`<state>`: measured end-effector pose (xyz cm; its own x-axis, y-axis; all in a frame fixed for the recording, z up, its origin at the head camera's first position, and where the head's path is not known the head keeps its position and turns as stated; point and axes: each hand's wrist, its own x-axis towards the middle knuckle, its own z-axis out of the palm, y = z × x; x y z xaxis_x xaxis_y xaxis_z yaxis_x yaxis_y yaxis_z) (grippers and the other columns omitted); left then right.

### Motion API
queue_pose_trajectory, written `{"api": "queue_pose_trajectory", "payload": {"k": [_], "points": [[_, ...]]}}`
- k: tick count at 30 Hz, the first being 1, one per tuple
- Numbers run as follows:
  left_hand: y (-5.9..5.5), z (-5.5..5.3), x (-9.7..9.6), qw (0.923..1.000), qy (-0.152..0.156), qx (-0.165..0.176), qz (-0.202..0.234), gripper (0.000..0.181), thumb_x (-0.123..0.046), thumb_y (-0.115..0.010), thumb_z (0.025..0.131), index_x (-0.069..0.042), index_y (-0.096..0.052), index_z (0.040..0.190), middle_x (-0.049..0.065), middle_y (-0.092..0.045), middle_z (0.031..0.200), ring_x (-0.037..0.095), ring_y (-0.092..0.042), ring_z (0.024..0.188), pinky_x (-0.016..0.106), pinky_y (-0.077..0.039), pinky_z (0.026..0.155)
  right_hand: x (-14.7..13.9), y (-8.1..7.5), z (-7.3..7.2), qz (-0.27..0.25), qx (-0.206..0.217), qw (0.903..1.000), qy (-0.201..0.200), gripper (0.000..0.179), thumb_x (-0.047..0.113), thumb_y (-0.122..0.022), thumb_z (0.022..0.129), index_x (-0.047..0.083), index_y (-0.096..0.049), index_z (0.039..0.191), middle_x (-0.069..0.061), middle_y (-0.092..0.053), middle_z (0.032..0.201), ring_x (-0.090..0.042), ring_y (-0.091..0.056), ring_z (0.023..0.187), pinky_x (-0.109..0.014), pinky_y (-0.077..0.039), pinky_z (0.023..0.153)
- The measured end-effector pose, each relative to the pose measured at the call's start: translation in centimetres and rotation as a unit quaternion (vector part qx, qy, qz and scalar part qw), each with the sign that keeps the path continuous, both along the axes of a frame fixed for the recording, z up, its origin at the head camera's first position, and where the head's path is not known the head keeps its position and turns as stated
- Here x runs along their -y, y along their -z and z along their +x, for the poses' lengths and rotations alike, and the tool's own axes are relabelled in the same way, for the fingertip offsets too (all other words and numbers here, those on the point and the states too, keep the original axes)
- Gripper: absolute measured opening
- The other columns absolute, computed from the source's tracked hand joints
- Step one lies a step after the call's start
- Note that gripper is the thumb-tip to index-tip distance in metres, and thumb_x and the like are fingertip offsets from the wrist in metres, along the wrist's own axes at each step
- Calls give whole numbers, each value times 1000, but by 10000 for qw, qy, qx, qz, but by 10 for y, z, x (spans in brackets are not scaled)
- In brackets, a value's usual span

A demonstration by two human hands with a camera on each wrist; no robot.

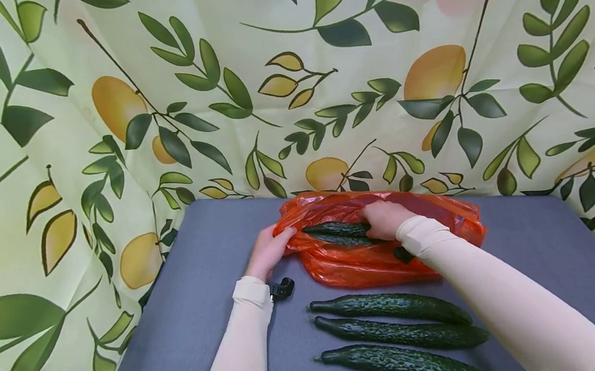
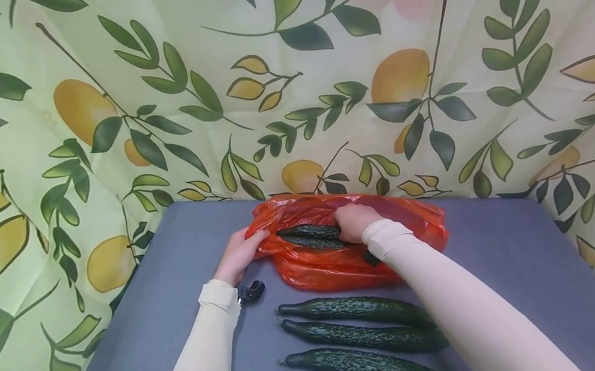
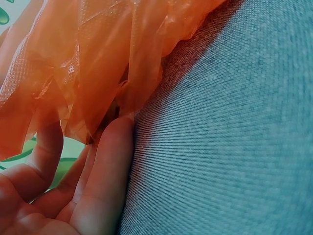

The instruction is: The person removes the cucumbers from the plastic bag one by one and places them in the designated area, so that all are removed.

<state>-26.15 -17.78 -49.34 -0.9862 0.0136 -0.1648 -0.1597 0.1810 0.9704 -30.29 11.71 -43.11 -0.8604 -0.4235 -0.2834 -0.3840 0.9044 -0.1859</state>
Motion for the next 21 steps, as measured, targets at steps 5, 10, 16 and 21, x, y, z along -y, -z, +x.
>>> {"api": "queue_pose_trajectory", "payload": {"k": [5, 10, 16, 21], "points": [[0, 0, -2, 10000, 38, 50, 75, 25, -30, -67, 103, -7, -74, 108, 1, -72, 86, 14, -65, 75, 26, -53, 73, -4, -3, 6, 33, 0, 9999, 126, 11, 17, -82, 90, 16, -76, 101, -1, -74, 91, -24, -62, 83, -47, -58, 85], [1, -1, -1, 9999, 6, 60, 117, 24, -30, -67, 103, -7, -74, 110, 2, -73, 87, 15, -67, 76, 27, -54, 74, -7, -10, 11, 147, -54, 9993, 325, 23, 18, -84, 90, 12, -75, 110, -6, -78, 102, -26, -68, 90, -53, -60, 94], [1, -1, 0, 9997, -53, 27, 242, 25, -28, -67, 104, -6, -75, 112, 2, -74, 89, 13, -67, 76, 24, -55, 73, -11, -15, 14, 50, -148, 9996, 237, 35, 18, -85, 91, 10, -75, 123, -11, -79, 115, -29, -72, 100, -57, -58, 103], [-1, -1, 0, 9988, -167, 1, 465, 23, -24, -66, 104, -4, -74, 111, 1, -73, 88, 10, -69, 75, 23, -58, 72, -13, -16, 16, -86, -34, 9997, 209, 40, 17, -84, 92, 9, -74, 129, -12, -79, 122, -29, -72, 103, -58, -57, 106]]}}
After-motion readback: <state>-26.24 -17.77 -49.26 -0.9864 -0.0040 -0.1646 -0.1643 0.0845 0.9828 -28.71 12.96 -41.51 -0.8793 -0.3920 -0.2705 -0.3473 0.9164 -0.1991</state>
